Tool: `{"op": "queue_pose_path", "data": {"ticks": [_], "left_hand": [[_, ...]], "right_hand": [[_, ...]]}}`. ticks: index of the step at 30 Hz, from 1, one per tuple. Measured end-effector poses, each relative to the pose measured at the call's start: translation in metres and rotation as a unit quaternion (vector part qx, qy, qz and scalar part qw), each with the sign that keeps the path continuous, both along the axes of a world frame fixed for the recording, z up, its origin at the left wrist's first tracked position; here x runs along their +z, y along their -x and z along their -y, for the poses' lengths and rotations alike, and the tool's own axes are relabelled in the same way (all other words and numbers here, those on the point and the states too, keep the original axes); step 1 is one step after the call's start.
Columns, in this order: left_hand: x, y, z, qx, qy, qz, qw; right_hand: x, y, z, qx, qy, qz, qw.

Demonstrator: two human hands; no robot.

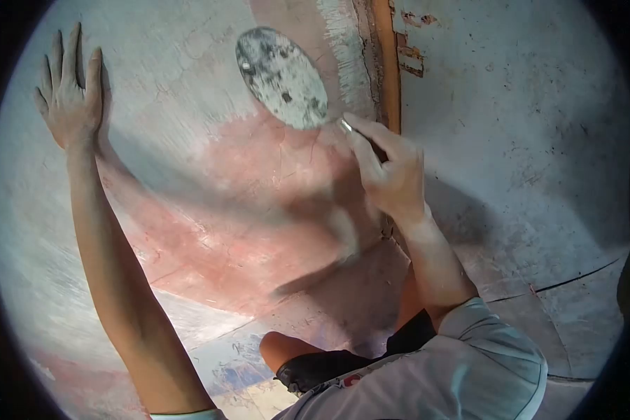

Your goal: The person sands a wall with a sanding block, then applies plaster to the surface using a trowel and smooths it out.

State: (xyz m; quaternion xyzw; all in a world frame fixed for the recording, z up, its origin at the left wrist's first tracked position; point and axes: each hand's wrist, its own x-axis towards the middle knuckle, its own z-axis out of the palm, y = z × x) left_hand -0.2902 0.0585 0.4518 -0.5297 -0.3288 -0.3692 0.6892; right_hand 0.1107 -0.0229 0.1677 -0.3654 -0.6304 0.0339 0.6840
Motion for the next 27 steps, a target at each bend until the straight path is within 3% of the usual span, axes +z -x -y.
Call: {"op": "queue_pose_path", "data": {"ticks": [1, 5, 13, 17, 24, 27], "left_hand": [[0.000, 0.000, 0.000, 0.000, 0.000, -0.002, 1.000], [0.003, 0.001, 0.001, 0.006, 0.001, -0.008, 1.000], [0.002, -0.002, 0.003, -0.004, 0.001, -0.004, 1.000], [0.000, 0.000, 0.003, 0.002, 0.000, -0.002, 1.000], [-0.001, -0.001, -0.002, -0.014, -0.014, -0.015, 1.000], [0.000, 0.002, -0.002, -0.009, -0.011, -0.016, 1.000]], "right_hand": [[0.004, 0.001, -0.006, 0.002, -0.039, -0.008, 0.999], [-0.038, -0.001, 0.015, -0.001, 0.019, 0.028, 0.999], [0.028, -0.007, -0.011, -0.003, -0.065, 0.038, 0.997], [-0.021, -0.011, 0.026, 0.005, 0.051, 0.055, 0.997], [0.048, -0.013, 0.007, 0.022, -0.018, 0.054, 0.998], [0.007, -0.008, 0.027, 0.015, 0.032, 0.055, 0.998]]}}
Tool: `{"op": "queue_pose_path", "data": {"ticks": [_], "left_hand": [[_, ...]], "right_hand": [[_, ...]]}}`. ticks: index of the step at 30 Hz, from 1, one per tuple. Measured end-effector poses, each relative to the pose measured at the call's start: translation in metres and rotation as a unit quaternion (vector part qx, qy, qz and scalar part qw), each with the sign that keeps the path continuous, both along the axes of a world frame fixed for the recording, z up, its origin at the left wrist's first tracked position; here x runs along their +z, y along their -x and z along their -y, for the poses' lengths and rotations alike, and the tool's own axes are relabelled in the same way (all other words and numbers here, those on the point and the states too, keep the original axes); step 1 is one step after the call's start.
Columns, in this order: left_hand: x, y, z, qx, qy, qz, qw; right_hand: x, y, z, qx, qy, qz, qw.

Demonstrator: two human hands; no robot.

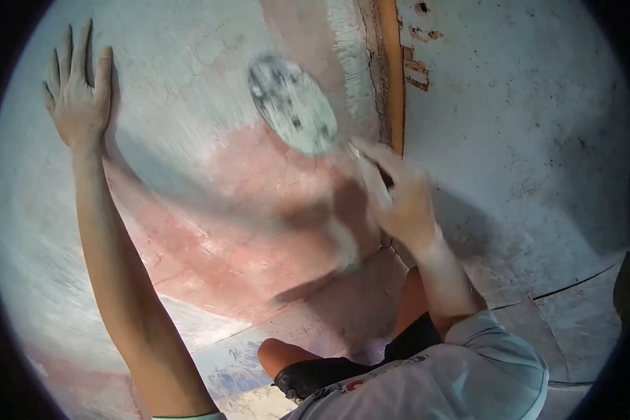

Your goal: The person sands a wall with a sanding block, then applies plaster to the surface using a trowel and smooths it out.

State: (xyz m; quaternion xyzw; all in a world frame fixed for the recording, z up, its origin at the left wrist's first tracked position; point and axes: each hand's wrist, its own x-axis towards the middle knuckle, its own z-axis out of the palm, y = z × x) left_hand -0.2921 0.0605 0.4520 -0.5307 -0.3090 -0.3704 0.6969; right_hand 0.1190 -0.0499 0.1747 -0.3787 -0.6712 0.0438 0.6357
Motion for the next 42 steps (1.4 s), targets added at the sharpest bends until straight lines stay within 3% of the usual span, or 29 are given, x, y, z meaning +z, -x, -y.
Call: {"op": "queue_pose_path", "data": {"ticks": [2, 9, 13, 14, 17, 18, 21, 22, 24, 25, 29, 32, 37, 42], "left_hand": [[0.002, -0.002, 0.003, 0.015, 0.007, 0.010, 1.000], [-0.001, -0.004, 0.006, 0.003, 0.024, 0.010, 1.000], [-0.002, -0.005, 0.008, 0.028, 0.030, 0.034, 0.999], [0.000, -0.005, 0.008, 0.028, 0.027, 0.036, 0.999], [-0.003, -0.005, 0.007, 0.011, 0.033, 0.025, 0.999], [-0.002, -0.006, 0.008, 0.010, 0.032, 0.025, 0.999], [-0.001, -0.006, 0.005, 0.011, 0.013, 0.019, 1.000], [-0.001, -0.007, 0.006, 0.011, 0.019, 0.028, 0.999], [-0.004, -0.005, 0.006, 0.015, 0.025, 0.037, 0.999], [-0.005, -0.005, 0.005, 0.012, 0.016, 0.027, 0.999], [-0.002, -0.004, 0.005, 0.016, 0.019, 0.022, 0.999], [-0.004, -0.006, 0.006, 0.012, 0.024, 0.028, 0.999], [-0.003, -0.005, 0.005, 0.014, 0.008, 0.025, 1.000], [-0.003, -0.007, 0.005, 0.011, 0.003, 0.013, 1.000]], "right_hand": [[-0.019, 0.003, 0.005, 0.008, 0.021, -0.022, 1.000], [0.047, -0.011, -0.039, 0.015, -0.072, -0.020, 0.997], [0.001, -0.016, -0.004, 0.022, 0.025, -0.012, 0.999], [-0.009, -0.017, -0.008, 0.006, -0.002, -0.005, 1.000], [0.037, -0.019, -0.014, 0.010, -0.004, 0.016, 1.000], [0.052, -0.018, -0.022, 0.008, -0.051, 0.014, 0.999], [0.059, -0.018, -0.037, 0.014, -0.089, 0.007, 0.996], [0.054, -0.017, -0.023, 0.005, -0.026, 0.017, 0.999], [0.014, -0.022, -0.020, -0.006, -0.054, 0.039, 0.998], [0.005, -0.023, -0.008, 0.004, 0.015, 0.021, 1.000], [0.049, -0.030, -0.023, -0.013, -0.064, 0.058, 0.996], [0.078, -0.035, -0.031, 0.013, -0.028, 0.054, 0.998], [0.014, -0.037, -0.010, 0.010, 0.007, 0.061, 0.998], [0.068, -0.036, -0.033, -0.003, -0.019, 0.053, 0.998]]}}
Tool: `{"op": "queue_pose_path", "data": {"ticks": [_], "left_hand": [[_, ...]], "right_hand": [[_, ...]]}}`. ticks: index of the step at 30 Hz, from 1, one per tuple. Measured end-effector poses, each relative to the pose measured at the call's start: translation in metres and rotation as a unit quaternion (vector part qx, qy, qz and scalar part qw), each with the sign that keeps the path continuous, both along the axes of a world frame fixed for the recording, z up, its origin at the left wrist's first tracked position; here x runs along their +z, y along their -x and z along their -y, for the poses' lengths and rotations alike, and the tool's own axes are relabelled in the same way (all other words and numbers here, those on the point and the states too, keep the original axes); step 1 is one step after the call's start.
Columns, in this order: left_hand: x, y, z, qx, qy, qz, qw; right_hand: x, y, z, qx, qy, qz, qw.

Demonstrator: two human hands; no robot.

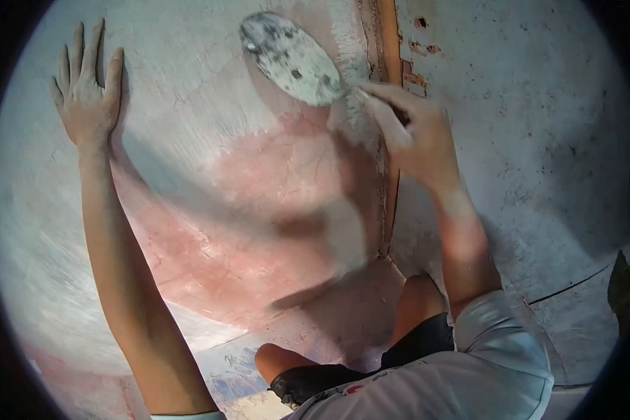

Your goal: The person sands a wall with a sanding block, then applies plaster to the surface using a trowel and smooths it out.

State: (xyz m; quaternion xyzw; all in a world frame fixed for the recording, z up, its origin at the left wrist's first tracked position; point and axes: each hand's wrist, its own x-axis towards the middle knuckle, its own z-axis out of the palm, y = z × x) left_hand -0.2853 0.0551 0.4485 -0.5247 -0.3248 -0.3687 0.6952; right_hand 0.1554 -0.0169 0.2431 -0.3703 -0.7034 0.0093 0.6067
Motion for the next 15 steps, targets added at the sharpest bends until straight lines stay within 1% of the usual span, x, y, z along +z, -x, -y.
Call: {"op": "queue_pose_path", "data": {"ticks": [2, 3, 4, 6, 8, 10, 11, 12, 14, 15], "left_hand": [[-0.001, 0.002, 0.000, 0.006, 0.005, 0.009, 1.000], [0.001, 0.001, 0.001, 0.012, 0.011, 0.015, 1.000], [0.000, 0.000, 0.002, 0.013, 0.009, 0.014, 1.000], [-0.001, 0.000, 0.002, 0.000, 0.012, 0.013, 1.000], [0.000, 0.000, 0.002, 0.001, 0.011, 0.017, 1.000], [-0.001, -0.001, 0.002, 0.009, 0.016, 0.021, 1.000], [0.000, -0.001, 0.002, 0.007, 0.017, 0.022, 1.000], [-0.001, -0.001, 0.003, 0.012, 0.021, 0.024, 0.999], [-0.001, 0.000, 0.003, 0.020, 0.022, 0.027, 0.999], [-0.002, -0.001, 0.002, 0.011, 0.018, 0.021, 1.000]], "right_hand": [[0.008, -0.002, -0.009, 0.017, -0.034, -0.006, 0.999], [-0.005, -0.005, -0.015, -0.004, -0.099, 0.035, 0.994], [-0.016, -0.008, -0.006, -0.003, -0.100, 0.034, 0.994], [-0.039, -0.008, 0.019, 0.021, 0.064, 0.019, 0.998], [-0.032, -0.010, 0.016, 0.017, 0.057, 0.018, 0.998], [-0.012, -0.007, -0.003, 0.012, -0.050, 0.025, 0.998], [0.005, -0.004, -0.005, 0.008, -0.030, 0.001, 1.000], [0.011, -0.005, -0.009, 0.008, -0.029, 0.002, 1.000], [0.017, -0.005, -0.014, 0.016, -0.046, -0.003, 0.999], [0.009, -0.005, -0.009, 0.023, -0.034, -0.005, 0.999]]}}
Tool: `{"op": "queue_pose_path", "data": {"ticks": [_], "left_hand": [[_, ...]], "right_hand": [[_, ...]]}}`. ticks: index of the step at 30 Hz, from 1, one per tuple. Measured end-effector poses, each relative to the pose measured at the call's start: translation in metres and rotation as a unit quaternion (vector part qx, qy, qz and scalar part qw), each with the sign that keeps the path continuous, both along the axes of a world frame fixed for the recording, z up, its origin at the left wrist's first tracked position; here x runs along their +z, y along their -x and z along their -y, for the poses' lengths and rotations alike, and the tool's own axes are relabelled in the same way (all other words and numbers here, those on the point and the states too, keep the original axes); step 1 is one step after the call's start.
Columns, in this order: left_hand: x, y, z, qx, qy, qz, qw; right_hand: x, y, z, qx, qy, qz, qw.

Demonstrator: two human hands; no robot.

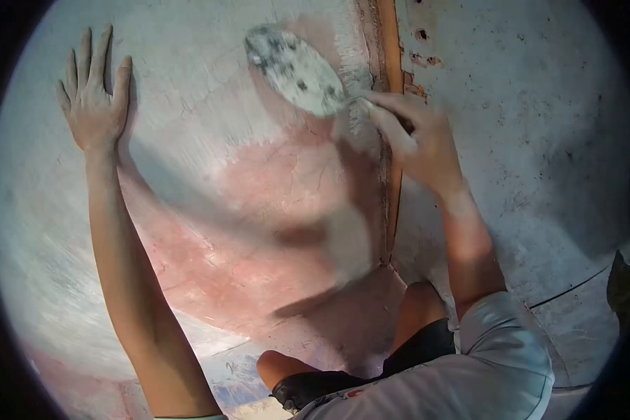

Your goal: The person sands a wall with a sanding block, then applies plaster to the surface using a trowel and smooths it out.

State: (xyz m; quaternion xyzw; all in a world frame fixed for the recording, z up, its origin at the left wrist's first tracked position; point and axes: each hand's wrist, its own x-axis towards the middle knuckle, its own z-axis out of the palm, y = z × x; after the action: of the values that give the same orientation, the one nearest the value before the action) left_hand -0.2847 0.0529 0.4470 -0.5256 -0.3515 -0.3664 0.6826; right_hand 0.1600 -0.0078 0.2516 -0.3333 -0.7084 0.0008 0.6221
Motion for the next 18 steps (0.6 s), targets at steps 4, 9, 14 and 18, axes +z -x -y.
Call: {"op": "queue_pose_path", "data": {"ticks": [4, 9, 14, 18], "left_hand": [[0.002, 0.002, 0.001, 0.010, -0.002, 0.011, 1.000], [0.000, 0.000, 0.001, -0.007, 0.003, -0.003, 1.000], [0.000, 0.000, 0.003, 0.010, 0.005, 0.010, 1.000], [0.001, -0.001, 0.001, 0.006, -0.002, 0.003, 1.000]], "right_hand": [[-0.026, -0.006, 0.009, -0.014, 0.013, 0.041, 0.999], [0.022, -0.005, -0.014, -0.020, -0.052, 0.058, 0.997], [-0.024, 0.000, 0.006, -0.017, -0.028, 0.049, 0.998], [0.019, 0.003, -0.009, -0.035, -0.043, 0.051, 0.997]]}}
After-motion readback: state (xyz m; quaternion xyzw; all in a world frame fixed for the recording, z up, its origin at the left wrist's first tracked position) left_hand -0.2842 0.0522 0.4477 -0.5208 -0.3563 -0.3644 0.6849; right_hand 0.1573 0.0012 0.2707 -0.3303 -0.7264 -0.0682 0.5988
